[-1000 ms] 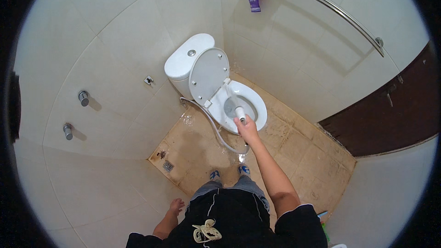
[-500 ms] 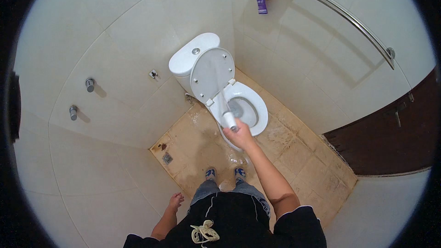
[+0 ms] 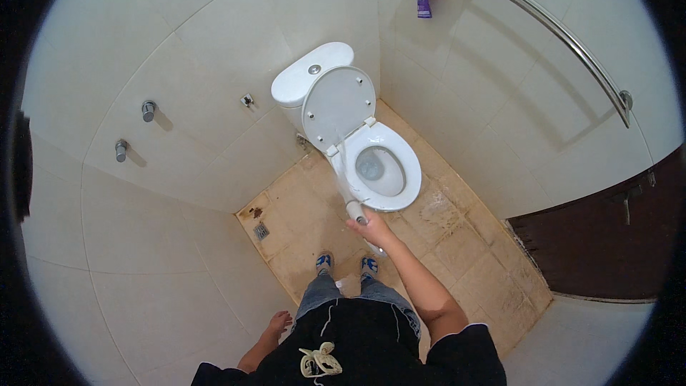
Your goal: Cleaning the toilet and bathroom floor using a water sprayer.
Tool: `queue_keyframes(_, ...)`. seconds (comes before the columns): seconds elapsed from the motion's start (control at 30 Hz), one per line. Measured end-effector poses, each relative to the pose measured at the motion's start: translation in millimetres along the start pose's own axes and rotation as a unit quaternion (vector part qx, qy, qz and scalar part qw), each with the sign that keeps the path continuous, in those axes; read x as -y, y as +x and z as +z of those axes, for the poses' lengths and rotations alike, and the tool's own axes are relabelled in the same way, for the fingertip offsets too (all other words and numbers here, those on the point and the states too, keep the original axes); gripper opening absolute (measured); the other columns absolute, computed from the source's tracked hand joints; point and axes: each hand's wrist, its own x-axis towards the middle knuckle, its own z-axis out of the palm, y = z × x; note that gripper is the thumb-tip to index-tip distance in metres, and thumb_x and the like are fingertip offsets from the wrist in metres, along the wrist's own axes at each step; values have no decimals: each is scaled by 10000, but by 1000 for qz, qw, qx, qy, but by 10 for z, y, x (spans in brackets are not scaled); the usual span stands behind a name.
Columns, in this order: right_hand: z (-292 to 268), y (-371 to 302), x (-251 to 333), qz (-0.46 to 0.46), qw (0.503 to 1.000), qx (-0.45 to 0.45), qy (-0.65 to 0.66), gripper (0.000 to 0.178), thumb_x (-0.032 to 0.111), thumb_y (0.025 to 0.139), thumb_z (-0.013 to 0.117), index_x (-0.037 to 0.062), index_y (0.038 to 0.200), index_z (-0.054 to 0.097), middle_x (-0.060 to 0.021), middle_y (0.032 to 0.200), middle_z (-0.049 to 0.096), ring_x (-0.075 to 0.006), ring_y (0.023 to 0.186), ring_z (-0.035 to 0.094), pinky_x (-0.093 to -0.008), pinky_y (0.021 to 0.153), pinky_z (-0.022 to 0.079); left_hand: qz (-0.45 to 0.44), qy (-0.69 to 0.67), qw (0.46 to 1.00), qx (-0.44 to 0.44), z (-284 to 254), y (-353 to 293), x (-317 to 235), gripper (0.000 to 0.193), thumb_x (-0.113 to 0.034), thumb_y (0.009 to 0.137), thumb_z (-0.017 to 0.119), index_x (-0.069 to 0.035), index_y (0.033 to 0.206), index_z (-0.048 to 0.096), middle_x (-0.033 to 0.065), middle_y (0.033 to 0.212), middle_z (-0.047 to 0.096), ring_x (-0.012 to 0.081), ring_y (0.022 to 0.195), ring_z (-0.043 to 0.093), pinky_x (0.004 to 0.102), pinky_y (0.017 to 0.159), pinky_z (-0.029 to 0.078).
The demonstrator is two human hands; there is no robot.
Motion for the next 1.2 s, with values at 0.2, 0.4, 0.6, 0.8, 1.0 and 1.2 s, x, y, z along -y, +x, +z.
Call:
queue_keyframes(0.2, -173, 48, -20, 91, 994, -38, 46, 298, 296, 704, 572, 31, 815, 492, -6, 566, 477, -75, 476, 426, -225, 427, 357, 25, -30, 999, -35, 33, -69, -51, 418, -272, 714, 491, -65, 1067, 408, 52, 812, 527, 151, 684, 513, 258, 504, 362)
queue_keyframes(0.4, -443, 316, 191, 51, 988, -122, 75, 297, 307, 709, 568, 36, 789, 476, 4, 535, 451, -77, 426, 405, -224, 371, 330, 23, -45, 998, -23, 83, -13, -128, 395, -293, 743, 458, -113, 1086, 379, 59, 967, 494, 193, 852, 479, 397, 720, 322)
queue_keyframes(0.6, -413, 226, 776, -67, 998, 22, 5, 438, 369, 695, 566, 16, 940, 480, -36, 735, 511, -108, 710, 458, -249, 632, 384, 26, -34, 998, -37, 195, -11, -146, 342, -209, 723, 493, -41, 1017, 438, 61, 819, 534, 154, 665, 521, 262, 529, 393)
queue_keyframes(0.8, -295, 241, 843, -36, 982, 94, -157, 392, 359, 698, 566, 21, 884, 496, -45, 691, 506, -120, 678, 470, -258, 619, 388, 35, -33, 999, -24, 163, 83, -11, 373, -252, 727, 485, -55, 1039, 431, 61, 832, 538, 158, 692, 526, 267, 507, 374)
queue_keyframes(1.0, -625, 428, 791, -77, 983, -126, 109, 303, 327, 708, 564, 40, 757, 481, 23, 522, 427, -55, 444, 415, -203, 400, 344, 20, -20, 999, -37, 75, -10, -55, 405, -304, 728, 482, -72, 1054, 419, 53, 846, 538, 166, 741, 521, 295, 532, 374)
queue_keyframes(1.2, -357, 446, 488, -112, 989, -98, -14, 272, 285, 721, 554, 41, 833, 505, 2, 519, 445, -58, 424, 397, -210, 376, 323, -51, -61, 997, 17, -36, -15, -601, 373, -291, 769, 406, -128, 1103, 370, 56, 1003, 470, 178, 906, 450, 387, 726, 318)
